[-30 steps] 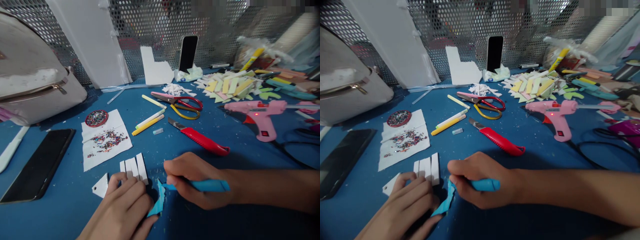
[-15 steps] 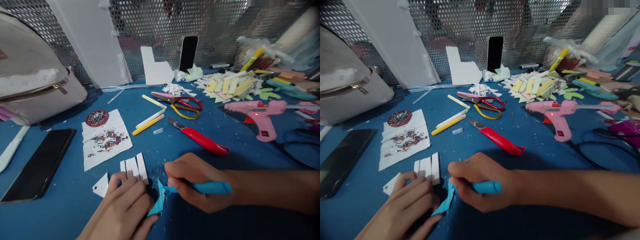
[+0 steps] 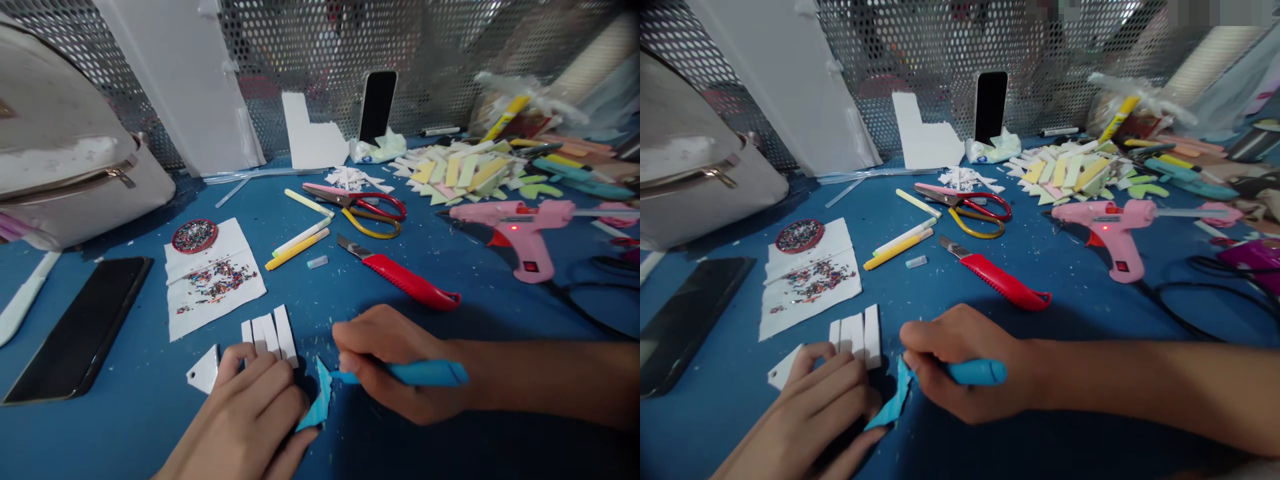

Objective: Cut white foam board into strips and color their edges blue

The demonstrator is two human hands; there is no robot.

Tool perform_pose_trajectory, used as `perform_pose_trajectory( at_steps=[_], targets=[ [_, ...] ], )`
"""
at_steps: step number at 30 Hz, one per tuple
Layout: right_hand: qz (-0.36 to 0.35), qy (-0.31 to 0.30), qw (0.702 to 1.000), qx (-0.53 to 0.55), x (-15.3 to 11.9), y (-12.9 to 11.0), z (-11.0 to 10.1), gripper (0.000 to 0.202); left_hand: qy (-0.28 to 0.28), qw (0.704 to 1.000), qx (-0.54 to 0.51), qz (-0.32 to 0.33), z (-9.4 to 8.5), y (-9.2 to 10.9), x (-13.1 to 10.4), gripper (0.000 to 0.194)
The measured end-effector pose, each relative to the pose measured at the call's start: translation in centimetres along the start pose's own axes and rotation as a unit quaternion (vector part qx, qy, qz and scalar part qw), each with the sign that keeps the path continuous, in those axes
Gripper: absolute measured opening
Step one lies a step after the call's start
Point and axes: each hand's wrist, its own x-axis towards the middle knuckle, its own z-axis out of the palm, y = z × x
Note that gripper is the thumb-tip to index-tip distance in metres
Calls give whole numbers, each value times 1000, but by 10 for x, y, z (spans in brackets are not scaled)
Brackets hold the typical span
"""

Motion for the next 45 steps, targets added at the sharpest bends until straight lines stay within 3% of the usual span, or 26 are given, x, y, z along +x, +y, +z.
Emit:
perform_pose_trajectory(
  at_steps=[3,20,45],
  targets=[
    [-26,-14,1000,4,0,0,-1,23,6,1000,7,8,0,1,1,25],
    [27,1,999,18,0,1,-2,24,0,1000,3,2,1,0,0,25],
    [14,-9,1000,19,0,2,-2,25,6,1000,4,2,-1,1,3,26]
  ],
)
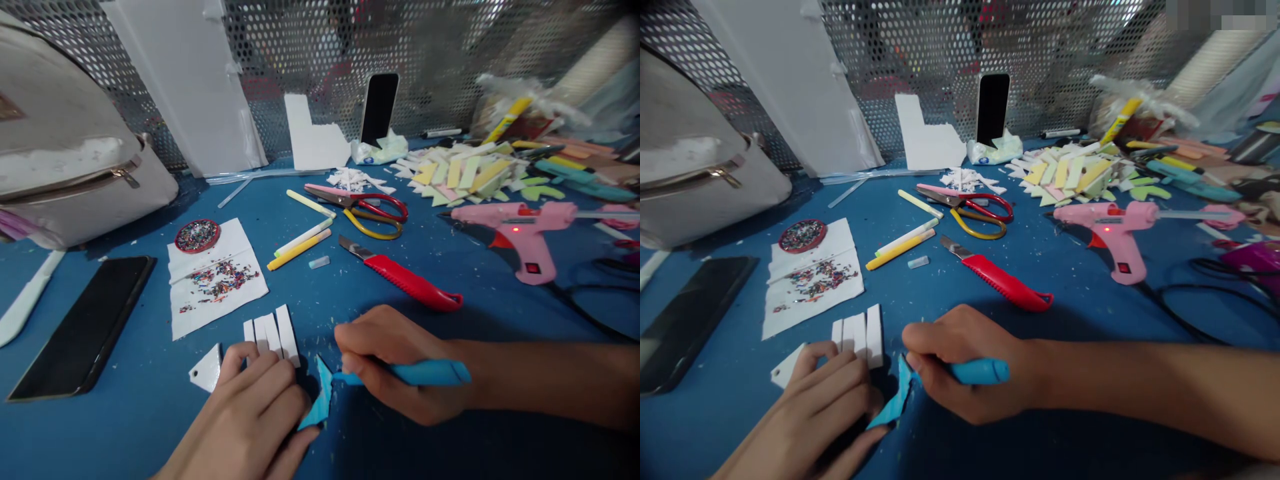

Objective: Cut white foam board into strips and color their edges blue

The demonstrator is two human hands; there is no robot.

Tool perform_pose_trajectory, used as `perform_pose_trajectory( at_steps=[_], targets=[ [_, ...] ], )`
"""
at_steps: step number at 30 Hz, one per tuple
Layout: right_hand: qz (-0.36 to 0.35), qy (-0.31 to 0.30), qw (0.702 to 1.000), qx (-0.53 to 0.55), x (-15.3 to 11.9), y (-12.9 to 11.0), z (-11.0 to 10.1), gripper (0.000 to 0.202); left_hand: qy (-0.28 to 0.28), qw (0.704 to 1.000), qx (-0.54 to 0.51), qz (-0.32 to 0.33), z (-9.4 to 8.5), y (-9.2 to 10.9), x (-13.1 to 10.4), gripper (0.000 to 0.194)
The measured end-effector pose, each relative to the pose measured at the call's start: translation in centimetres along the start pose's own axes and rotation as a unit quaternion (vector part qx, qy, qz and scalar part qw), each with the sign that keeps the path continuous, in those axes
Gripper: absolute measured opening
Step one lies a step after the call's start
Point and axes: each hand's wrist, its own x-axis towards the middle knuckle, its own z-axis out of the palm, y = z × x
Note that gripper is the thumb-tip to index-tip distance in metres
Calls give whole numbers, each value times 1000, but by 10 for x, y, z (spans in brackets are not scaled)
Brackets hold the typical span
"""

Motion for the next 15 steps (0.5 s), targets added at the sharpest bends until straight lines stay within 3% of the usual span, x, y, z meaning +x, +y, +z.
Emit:
perform_pose_trajectory(
  at_steps=[15],
  targets=[
    [0,7,1000,6,-1,0,0,24,0,1000,-6,2,1,0,-2,26]
  ],
)
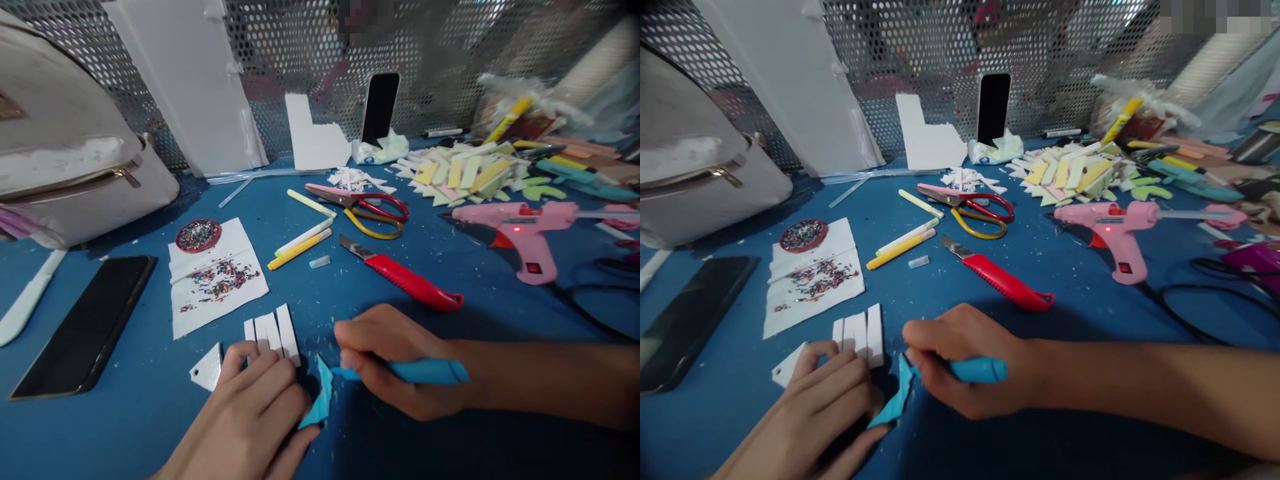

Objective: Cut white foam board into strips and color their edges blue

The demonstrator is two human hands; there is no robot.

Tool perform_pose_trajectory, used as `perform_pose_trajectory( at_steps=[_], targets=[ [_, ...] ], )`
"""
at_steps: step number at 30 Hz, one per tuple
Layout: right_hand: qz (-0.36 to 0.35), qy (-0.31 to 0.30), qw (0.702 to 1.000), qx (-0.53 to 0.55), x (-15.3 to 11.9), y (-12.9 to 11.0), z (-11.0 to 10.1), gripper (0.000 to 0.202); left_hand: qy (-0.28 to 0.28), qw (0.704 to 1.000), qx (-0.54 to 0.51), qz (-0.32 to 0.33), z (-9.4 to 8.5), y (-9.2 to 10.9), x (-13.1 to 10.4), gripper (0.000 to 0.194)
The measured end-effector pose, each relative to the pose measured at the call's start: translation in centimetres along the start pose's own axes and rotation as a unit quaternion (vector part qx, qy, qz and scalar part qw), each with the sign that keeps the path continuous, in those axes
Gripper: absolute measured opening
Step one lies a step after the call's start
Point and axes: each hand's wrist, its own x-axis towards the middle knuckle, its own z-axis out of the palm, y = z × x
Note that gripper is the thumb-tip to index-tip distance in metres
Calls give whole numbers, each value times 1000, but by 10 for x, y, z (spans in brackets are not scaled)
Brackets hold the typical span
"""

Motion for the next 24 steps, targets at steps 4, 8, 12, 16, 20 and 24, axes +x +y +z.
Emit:
perform_pose_trajectory(
  at_steps=[4,8,12,16,20,24],
  targets=[
    [-16,-9,1000,1,2,-1,0,24,1,1000,-2,4,1,0,1,27],
    [5,9,1000,-6,3,-3,0,23,-3,1000,1,3,1,-1,1,27],
    [-18,0,1000,-6,3,-2,-1,23,-11,1000,7,4,0,-2,0,27],
    [-8,-4,1000,4,1,-2,-1,23,-11,1000,16,9,0,-2,-1,26],
    [3,-2,1000,5,1,-2,-1,21,-7,1000,10,3,1,-1,1,27],
    [-19,-29,999,1,2,-2,0,23,-3,1000,5,7,0,-1,1,26]
  ],
)
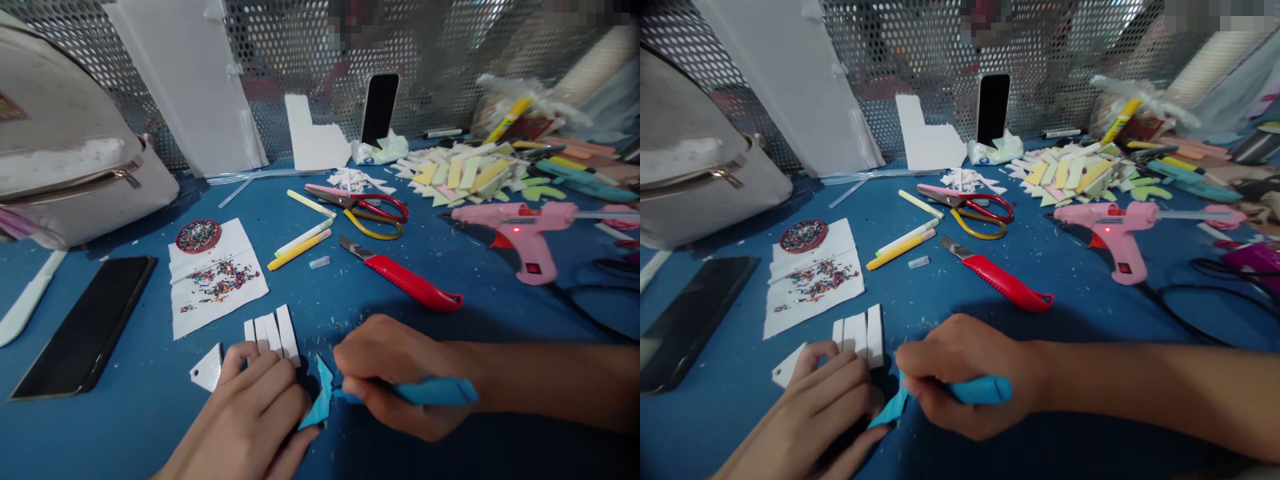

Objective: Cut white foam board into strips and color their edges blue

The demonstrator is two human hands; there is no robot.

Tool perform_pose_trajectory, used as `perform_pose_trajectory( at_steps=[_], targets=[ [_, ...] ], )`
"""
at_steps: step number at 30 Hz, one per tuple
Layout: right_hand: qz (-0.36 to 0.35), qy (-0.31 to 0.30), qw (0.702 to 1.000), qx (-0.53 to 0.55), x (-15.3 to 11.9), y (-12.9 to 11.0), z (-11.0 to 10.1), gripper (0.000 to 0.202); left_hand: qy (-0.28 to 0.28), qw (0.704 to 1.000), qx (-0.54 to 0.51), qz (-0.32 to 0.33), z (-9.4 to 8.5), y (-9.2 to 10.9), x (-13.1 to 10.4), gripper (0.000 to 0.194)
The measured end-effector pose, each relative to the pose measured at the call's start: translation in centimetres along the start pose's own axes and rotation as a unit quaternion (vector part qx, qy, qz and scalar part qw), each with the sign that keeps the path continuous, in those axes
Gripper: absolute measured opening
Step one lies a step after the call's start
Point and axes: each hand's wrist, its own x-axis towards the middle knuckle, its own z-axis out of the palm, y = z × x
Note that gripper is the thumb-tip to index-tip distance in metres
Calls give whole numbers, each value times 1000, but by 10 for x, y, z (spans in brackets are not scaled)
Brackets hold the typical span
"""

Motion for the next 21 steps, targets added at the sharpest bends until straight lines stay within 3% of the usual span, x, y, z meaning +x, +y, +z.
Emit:
perform_pose_trajectory(
  at_steps=[21],
  targets=[
    [-11,-7,1000,3,0,0,1,26,3,1000,12,7,1,-1,0,27]
  ],
)
